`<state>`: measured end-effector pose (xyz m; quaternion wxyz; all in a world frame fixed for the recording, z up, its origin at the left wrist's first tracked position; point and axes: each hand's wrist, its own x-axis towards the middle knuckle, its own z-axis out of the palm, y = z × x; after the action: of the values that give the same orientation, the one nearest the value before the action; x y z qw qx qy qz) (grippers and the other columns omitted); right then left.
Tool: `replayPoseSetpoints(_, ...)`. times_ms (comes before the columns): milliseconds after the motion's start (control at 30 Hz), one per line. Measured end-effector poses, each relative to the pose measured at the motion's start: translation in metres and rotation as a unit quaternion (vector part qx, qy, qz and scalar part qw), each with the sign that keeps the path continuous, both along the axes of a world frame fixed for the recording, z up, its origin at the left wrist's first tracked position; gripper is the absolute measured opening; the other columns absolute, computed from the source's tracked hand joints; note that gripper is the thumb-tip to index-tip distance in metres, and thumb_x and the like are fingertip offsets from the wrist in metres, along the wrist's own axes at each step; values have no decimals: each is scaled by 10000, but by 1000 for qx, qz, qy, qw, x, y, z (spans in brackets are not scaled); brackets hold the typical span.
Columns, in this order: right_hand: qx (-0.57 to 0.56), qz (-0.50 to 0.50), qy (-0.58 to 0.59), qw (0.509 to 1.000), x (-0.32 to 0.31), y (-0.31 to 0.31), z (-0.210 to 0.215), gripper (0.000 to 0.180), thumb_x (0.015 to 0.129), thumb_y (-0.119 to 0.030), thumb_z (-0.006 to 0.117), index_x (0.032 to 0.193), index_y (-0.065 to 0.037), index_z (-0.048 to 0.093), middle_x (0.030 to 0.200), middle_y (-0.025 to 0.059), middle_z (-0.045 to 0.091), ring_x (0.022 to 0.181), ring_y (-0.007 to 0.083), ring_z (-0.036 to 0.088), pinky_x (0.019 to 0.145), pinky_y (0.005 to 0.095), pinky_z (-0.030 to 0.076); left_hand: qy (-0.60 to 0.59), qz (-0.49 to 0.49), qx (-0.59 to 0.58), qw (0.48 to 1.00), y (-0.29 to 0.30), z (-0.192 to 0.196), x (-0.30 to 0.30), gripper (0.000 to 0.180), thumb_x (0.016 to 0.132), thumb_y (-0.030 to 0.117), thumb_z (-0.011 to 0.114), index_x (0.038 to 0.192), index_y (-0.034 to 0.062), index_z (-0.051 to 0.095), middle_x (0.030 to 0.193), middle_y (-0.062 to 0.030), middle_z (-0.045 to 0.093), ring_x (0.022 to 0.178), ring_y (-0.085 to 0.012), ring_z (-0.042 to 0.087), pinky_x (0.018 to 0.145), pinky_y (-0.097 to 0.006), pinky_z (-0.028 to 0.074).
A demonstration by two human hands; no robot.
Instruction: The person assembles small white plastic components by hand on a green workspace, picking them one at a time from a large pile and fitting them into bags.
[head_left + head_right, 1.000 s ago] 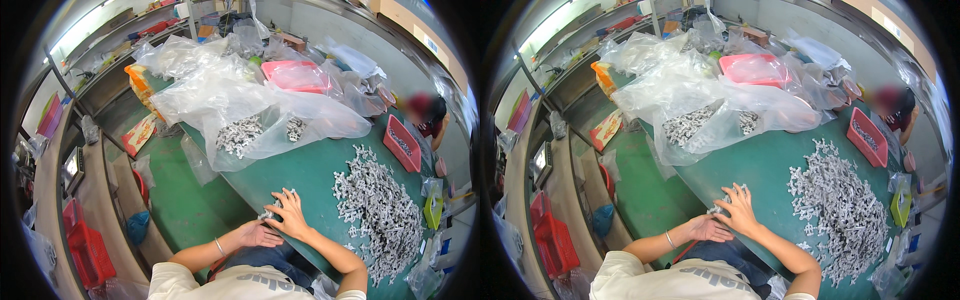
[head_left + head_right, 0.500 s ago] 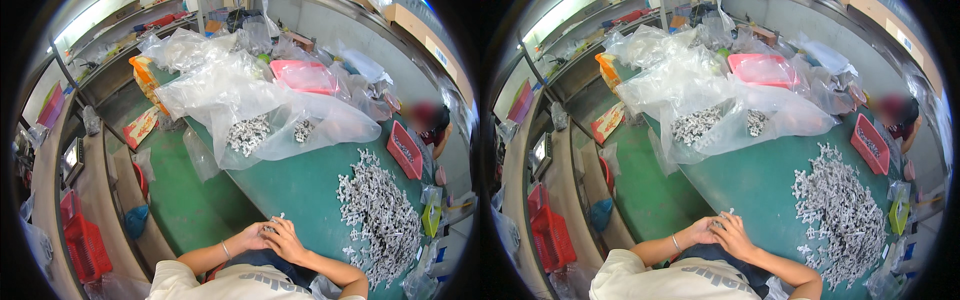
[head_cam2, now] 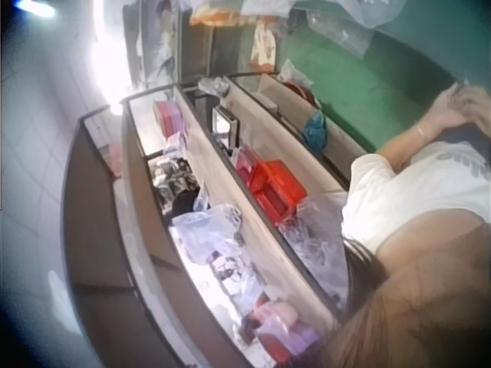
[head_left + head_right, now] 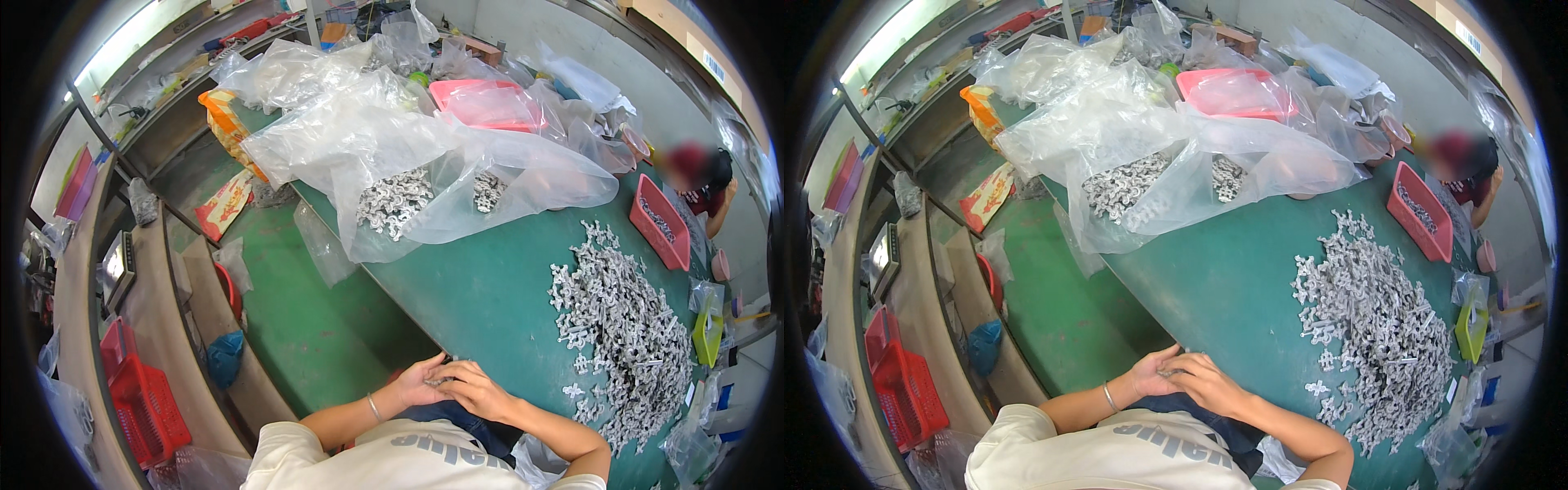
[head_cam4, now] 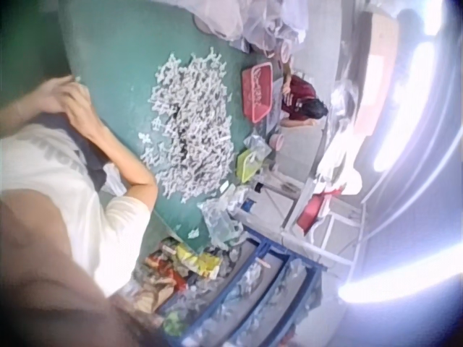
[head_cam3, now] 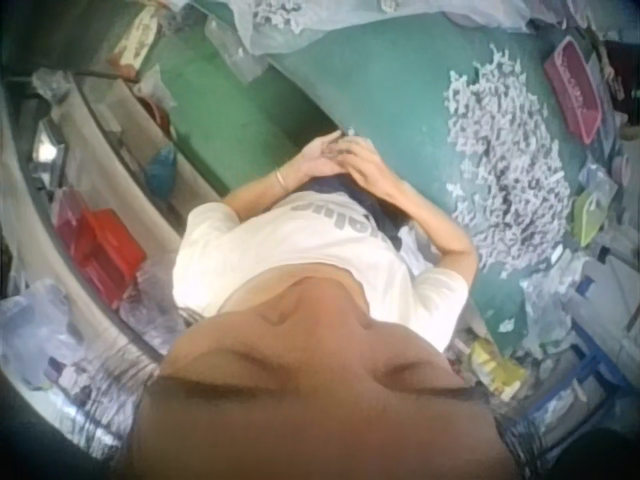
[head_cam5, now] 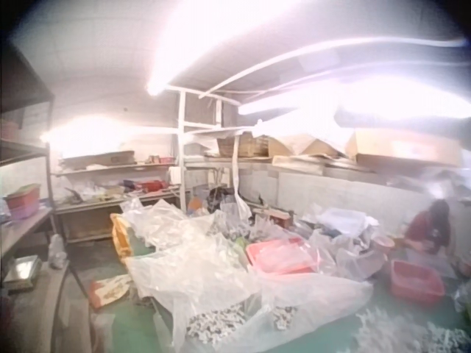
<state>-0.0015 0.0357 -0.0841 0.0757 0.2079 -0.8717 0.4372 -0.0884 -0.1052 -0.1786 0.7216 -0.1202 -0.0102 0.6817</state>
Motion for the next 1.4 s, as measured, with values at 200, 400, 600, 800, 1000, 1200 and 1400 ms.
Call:
replayPoseSetpoints(200,17,32,-16,999,4,-1,2,186,752,-45,595,936,-32,577,1080,83,553,1020,251,504,829,355,378,36,26,15,999,-7,-1,12,348,960,253,350,1140,-18,473,1093,-152,545,970,-246,560,906,-405,438)
replayPoseSetpoints(400,20,62,-27,998,4,-7,4,211,763,-46,580,972,-35,560,1087,87,545,1022,257,499,826,361,381,37,38,-54,997,-23,7,21,282,952,198,360,1078,-17,492,1015,-123,552,977,-237,543,943,-417,402)
replayPoseSetpoints(600,-4,93,11,996,-8,-17,15,229,747,-23,562,975,-23,556,1072,106,535,1026,280,500,823,375,395,46,72,-30,996,-39,26,14,241,935,176,376,1014,-3,518,984,-104,559,950,-223,543,915,-409,409)
replayPoseSetpoints(800,35,129,137,981,-101,-8,55,261,677,29,532,929,-18,584,1065,138,545,1019,313,508,860,403,401,134,220,-119,959,-27,89,-61,259,905,205,444,1055,17,542,1029,-115,583,949,-249,556,873,-424,442)
replayPoseSetpoints(1000,98,-60,214,970,-240,28,66,432,761,50,479,1190,10,456,1292,213,406,1237,375,348,1035,406,286,97,519,18,849,38,107,-253,307,887,186,451,1100,-32,482,1112,-173,527,995,-299,508,888,-401,441)
replayPoseSetpoints(1200,44,-63,-113,991,-164,24,47,358,802,-40,520,1152,21,481,1226,220,463,1193,350,408,998,412,338,558,524,-401,503,65,105,-240,498,854,90,502,1307,-13,324,1272,-110,418,1106,-211,444,937,-313,360)
replayPoseSetpoints(1400,58,-273,29,960,22,88,31,303,763,-91,616,1046,-16,540,1136,166,505,1112,331,452,942,416,364,579,587,-275,495,86,104,-84,409,836,-18,446,1240,-22,379,1243,-113,412,1140,-201,393,954,-311,318)
